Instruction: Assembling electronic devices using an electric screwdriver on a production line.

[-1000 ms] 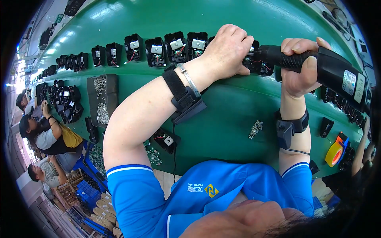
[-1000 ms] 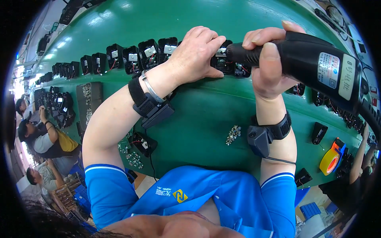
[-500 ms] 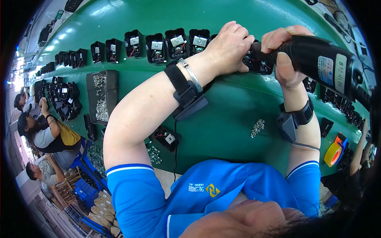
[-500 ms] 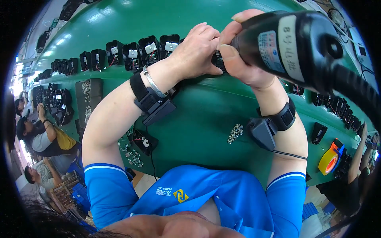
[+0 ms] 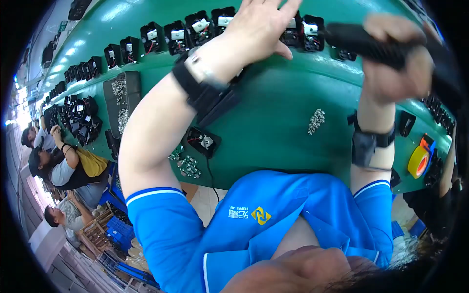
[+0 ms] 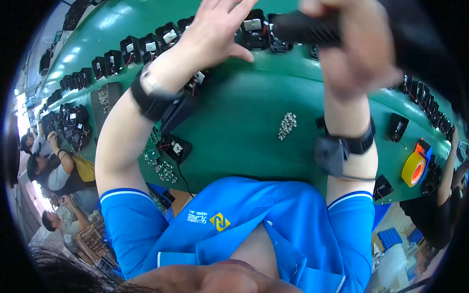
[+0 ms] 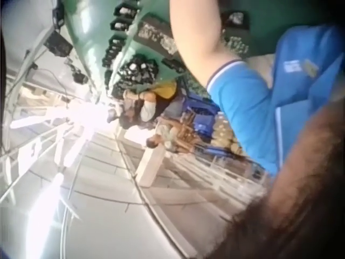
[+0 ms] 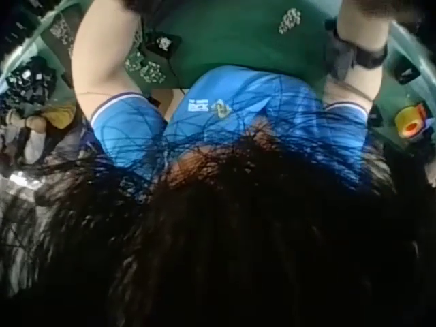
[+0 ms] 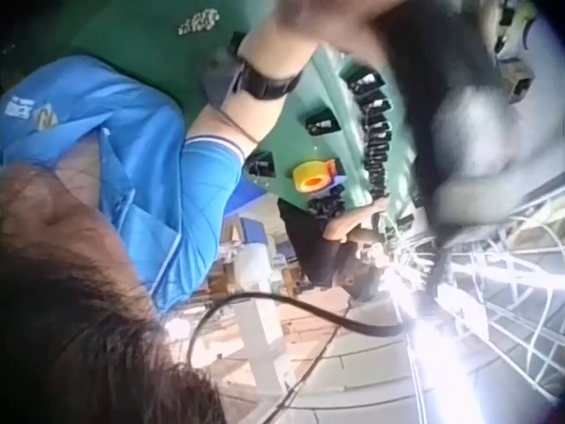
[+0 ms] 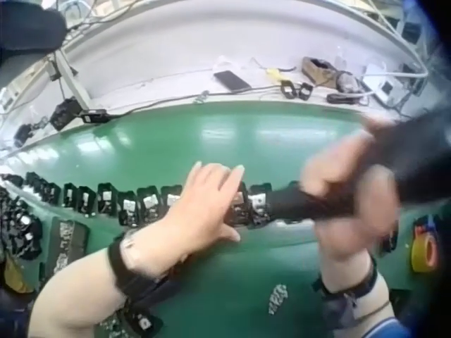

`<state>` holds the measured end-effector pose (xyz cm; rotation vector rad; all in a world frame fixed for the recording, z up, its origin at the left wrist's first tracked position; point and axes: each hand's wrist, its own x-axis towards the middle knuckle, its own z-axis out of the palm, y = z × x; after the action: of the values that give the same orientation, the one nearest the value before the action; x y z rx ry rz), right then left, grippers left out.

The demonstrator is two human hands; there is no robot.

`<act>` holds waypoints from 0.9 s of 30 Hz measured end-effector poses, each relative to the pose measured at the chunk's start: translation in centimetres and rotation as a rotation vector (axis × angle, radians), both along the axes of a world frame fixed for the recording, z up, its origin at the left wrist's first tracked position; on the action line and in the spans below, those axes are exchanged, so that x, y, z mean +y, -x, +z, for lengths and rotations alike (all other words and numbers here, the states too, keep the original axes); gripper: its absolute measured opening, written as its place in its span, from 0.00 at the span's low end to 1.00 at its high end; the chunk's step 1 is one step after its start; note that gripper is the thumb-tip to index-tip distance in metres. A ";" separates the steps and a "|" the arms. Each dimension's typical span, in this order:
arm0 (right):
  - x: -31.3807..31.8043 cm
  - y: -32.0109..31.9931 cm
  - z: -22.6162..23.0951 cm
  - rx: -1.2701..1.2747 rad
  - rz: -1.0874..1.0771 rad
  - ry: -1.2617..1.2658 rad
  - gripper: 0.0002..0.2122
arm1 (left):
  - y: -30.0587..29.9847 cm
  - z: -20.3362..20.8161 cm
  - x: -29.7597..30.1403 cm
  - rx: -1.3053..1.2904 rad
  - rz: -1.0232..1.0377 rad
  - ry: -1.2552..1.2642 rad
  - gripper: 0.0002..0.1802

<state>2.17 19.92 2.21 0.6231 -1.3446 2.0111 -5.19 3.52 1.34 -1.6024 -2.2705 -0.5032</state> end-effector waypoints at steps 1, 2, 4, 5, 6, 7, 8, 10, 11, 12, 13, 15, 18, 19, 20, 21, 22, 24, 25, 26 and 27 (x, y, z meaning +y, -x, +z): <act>0.9 -2.0 0.5 0.045 0.055 0.082 0.17 | -0.1 0.1 0.2 -0.040 -0.044 -0.025 0.26; 1.6 -4.2 1.1 0.039 -0.050 0.010 0.18 | -1.7 -0.1 0.7 -0.071 -0.083 0.087 0.21; 2.7 -7.4 0.3 0.027 -0.119 -0.037 0.21 | -6.2 -0.2 0.9 -0.273 -0.175 0.202 0.13; 2.9 -8.7 0.0 -0.027 -0.170 0.001 0.21 | -7.9 -1.3 1.0 -0.447 -0.244 0.190 0.11; 2.0 -9.2 -0.6 -0.091 -0.224 0.074 0.20 | -9.2 -1.9 0.7 -0.495 -0.196 0.195 0.09; 1.6 -10.0 -0.8 -0.159 -0.303 0.130 0.20 | -10.1 -2.4 1.2 -0.544 -0.177 0.189 0.08; 1.7 -10.6 -1.0 -0.183 -0.328 0.149 0.20 | -10.7 -3.2 1.7 -0.572 -0.181 0.139 0.07; 2.1 -11.5 -1.4 -0.208 -0.349 0.179 0.20 | -11.3 -3.2 2.6 -0.565 -0.170 0.222 0.08; 2.2 -11.8 -1.4 -0.237 -0.360 0.208 0.20 | -11.5 -3.3 2.8 -0.560 -0.147 0.302 0.09; 2.4 -11.9 -1.3 -0.236 -0.367 0.220 0.19 | -11.5 -3.2 3.2 -0.537 -0.157 0.310 0.08; 2.6 -12.1 -1.1 -0.230 -0.369 0.221 0.19 | -11.7 -3.2 3.6 -0.531 -0.159 0.311 0.08; 2.9 -12.4 -0.9 -0.216 -0.369 0.225 0.19 | -12.0 -3.0 4.1 -0.450 -0.144 0.419 0.06; 3.3 -12.3 -0.6 -0.203 -0.371 0.225 0.19 | -12.3 -3.5 4.4 -0.422 -0.154 0.374 0.04; 3.5 -12.3 -0.5 -0.201 -0.380 0.222 0.20 | -12.2 -3.6 4.4 -0.421 -0.152 0.375 0.04; 3.6 -12.3 -0.4 -0.201 -0.378 0.223 0.20 | -12.2 -3.7 4.2 -0.432 -0.200 0.364 0.01; 3.8 -12.3 -0.2 -0.191 -0.368 0.218 0.20 | -12.0 -3.6 4.1 -0.442 -0.247 0.355 0.01; 3.9 -12.2 -0.1 -0.181 -0.358 0.212 0.20 | -11.7 -3.4 4.0 -0.442 -0.245 0.357 0.01; 4.0 -12.0 0.3 -0.173 -0.351 0.212 0.20 | -11.1 -3.3 3.7 -0.392 -0.197 0.251 0.01; 3.9 -12.0 0.5 -0.164 -0.345 0.209 0.20 | -10.8 -3.3 3.4 -0.395 -0.193 0.252 0.01; 3.9 -12.0 0.5 -0.167 -0.342 0.210 0.20 | -10.4 -3.4 3.1 -0.468 -0.178 0.233 0.03; 4.1 -12.1 0.7 -0.161 -0.332 0.216 0.20 | -10.0 -3.4 3.1 -0.542 -0.170 0.212 0.05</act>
<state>14.22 23.99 2.88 0.1311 -1.2063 1.9256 4.82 6.65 -2.08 -1.9650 -2.6543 -0.8524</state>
